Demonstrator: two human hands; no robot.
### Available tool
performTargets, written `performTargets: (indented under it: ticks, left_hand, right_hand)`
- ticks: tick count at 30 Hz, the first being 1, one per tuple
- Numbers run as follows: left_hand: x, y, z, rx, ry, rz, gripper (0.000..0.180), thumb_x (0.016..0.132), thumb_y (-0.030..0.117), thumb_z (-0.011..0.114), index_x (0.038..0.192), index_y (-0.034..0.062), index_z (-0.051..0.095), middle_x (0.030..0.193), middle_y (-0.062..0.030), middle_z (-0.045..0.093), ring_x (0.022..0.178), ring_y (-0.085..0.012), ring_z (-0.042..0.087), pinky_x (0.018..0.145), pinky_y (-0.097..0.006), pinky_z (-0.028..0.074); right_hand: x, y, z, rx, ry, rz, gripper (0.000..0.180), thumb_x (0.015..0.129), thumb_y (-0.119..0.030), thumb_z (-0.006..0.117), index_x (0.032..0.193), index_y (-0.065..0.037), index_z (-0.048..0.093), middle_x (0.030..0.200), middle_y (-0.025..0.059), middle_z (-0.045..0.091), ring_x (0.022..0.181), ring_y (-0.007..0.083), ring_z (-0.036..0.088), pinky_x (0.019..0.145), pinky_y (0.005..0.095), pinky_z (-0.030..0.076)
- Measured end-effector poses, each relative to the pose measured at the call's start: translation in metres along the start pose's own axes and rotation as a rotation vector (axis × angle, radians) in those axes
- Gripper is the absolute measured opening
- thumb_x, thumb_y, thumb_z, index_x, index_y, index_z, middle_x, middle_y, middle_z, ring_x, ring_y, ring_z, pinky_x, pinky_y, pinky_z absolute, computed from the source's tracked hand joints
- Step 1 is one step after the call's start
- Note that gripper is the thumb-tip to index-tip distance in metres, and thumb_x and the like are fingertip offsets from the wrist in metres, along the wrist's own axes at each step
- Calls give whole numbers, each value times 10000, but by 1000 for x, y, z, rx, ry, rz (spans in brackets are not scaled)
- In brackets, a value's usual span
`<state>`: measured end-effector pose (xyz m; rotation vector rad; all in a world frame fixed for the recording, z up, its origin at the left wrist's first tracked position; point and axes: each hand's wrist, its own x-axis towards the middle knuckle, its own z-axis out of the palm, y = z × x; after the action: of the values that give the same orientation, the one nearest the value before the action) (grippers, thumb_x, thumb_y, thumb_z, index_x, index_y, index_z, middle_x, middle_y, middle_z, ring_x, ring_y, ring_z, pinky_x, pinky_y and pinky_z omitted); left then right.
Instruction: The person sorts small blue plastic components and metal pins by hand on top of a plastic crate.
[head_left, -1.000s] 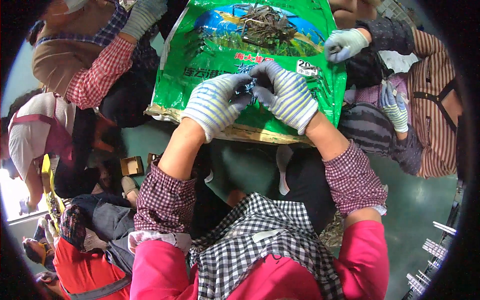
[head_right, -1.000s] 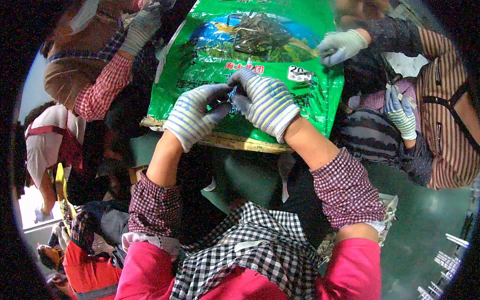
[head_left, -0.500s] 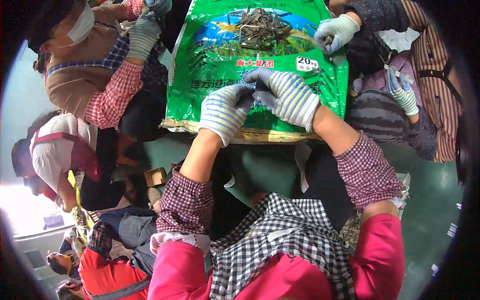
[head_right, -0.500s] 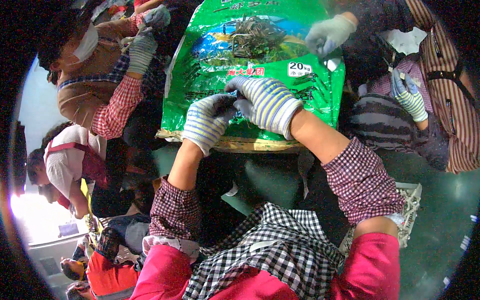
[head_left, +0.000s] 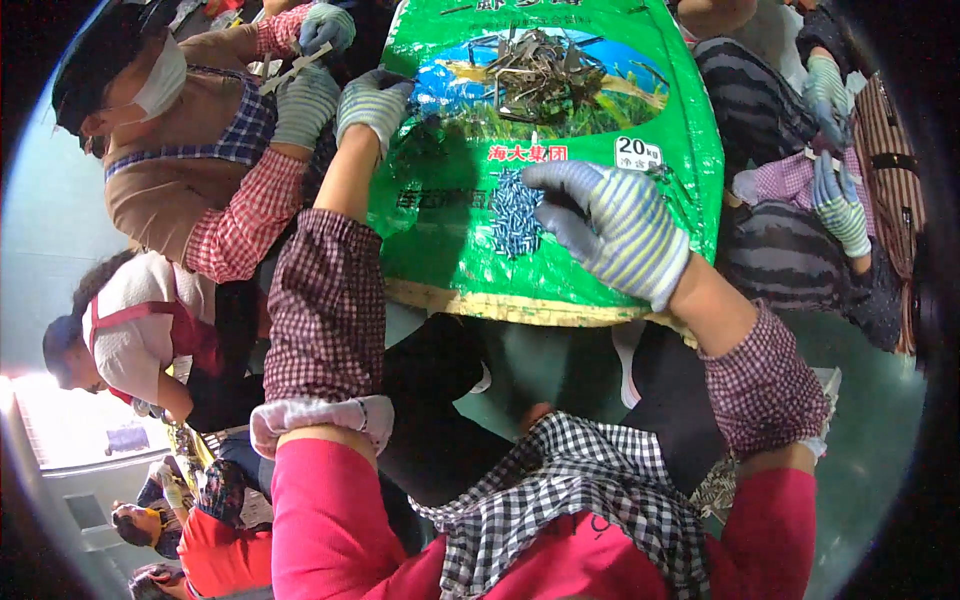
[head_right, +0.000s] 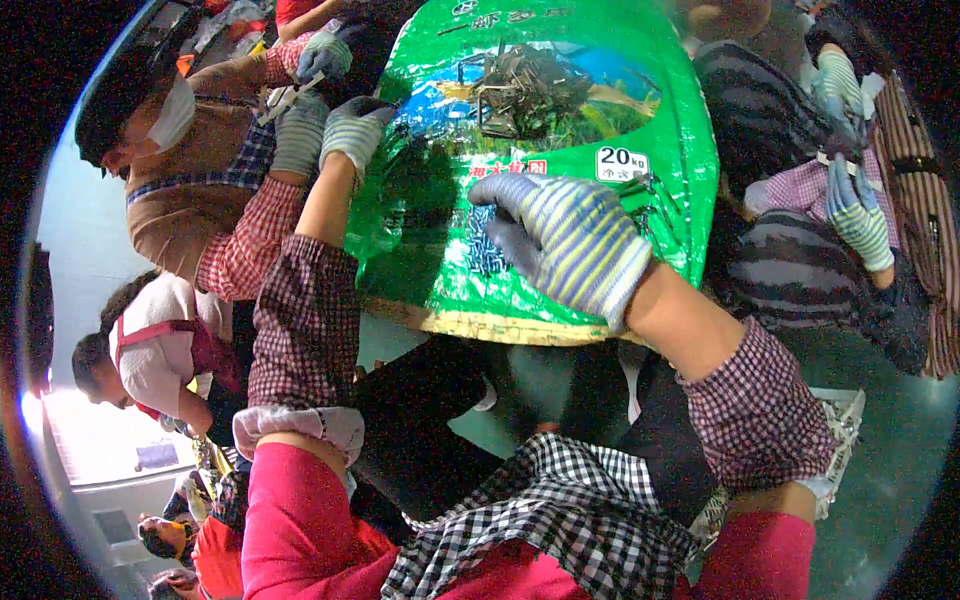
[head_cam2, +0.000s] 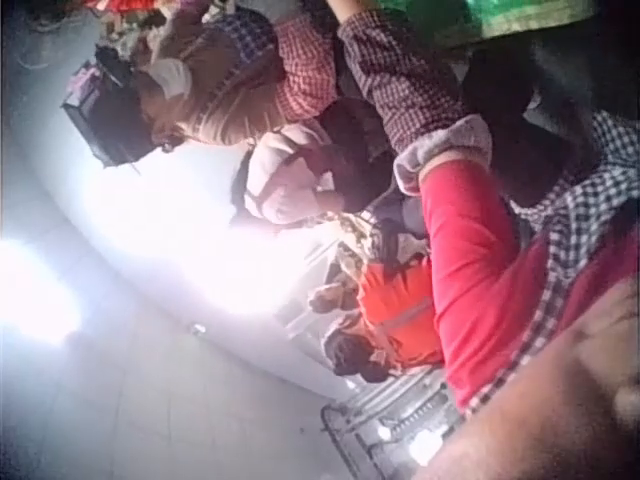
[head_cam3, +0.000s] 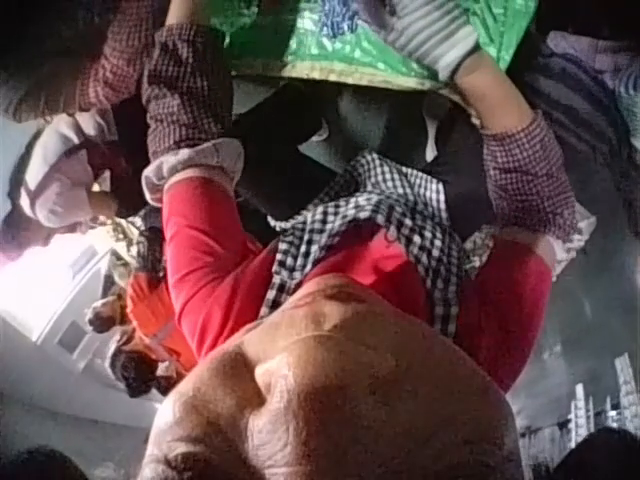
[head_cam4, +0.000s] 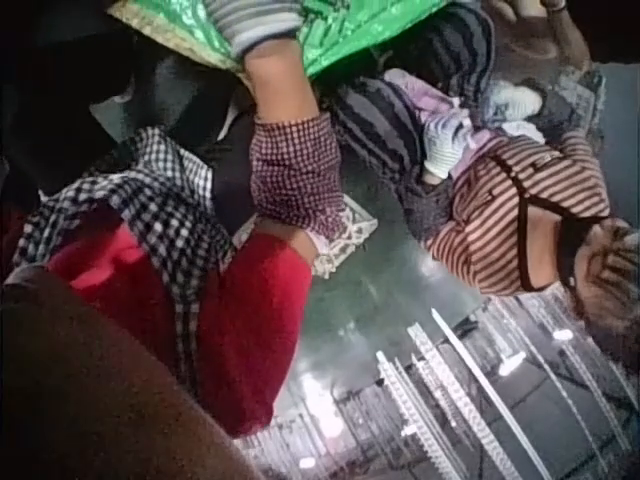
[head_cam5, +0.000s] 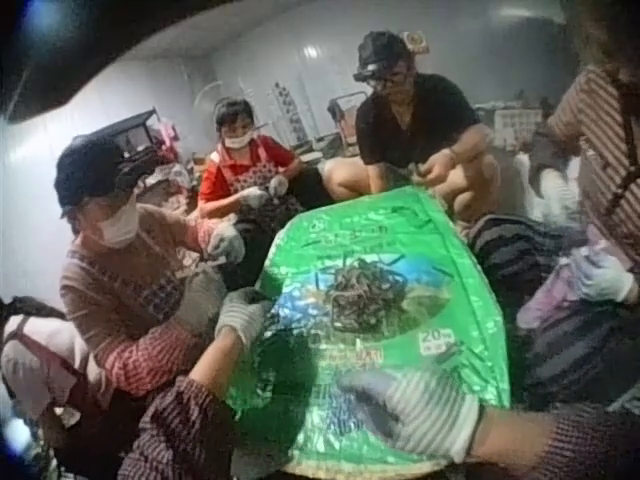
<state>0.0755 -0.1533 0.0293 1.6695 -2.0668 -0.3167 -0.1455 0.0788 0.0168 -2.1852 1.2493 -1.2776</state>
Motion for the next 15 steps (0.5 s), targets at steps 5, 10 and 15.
performTargets:
  ticks: [5, 10, 15]
  left_hand:
    - [31, -9, 17, 290, 0, -56, 361, 715, 358, 636, 1025, 174, 650, 1031, -104, 634, 953, -275, 599, 825, -367, 466]
    - [49, -16, 36, 348, -107, -150, 431, 724, 364, 648, 1070, 108, 621, 998, -160, 630, 923, -292, 602, 810, -377, 465]
    - [87, -58, 25, 483, -269, -150, 417, 717, 340, 558, 1069, 125, 617, 1058, -153, 608, 987, -301, 583, 837, -385, 465]
  right_hand:
    - [4, 0, -3, -49, 17, -105, 252, 761, -107, 585, 1009, -67, 561, 870, 160, 622, 757, 323, 604, 656, 410, 483]
    - [5, 1, -7, -80, -80, -53, 269, 764, -143, 588, 1022, -72, 563, 856, 149, 619, 764, 318, 598, 657, 419, 475]
    - [11, -2, -6, -18, -82, -75, 264, 768, -154, 581, 1020, -78, 563, 857, 146, 618, 741, 318, 597, 648, 415, 474]
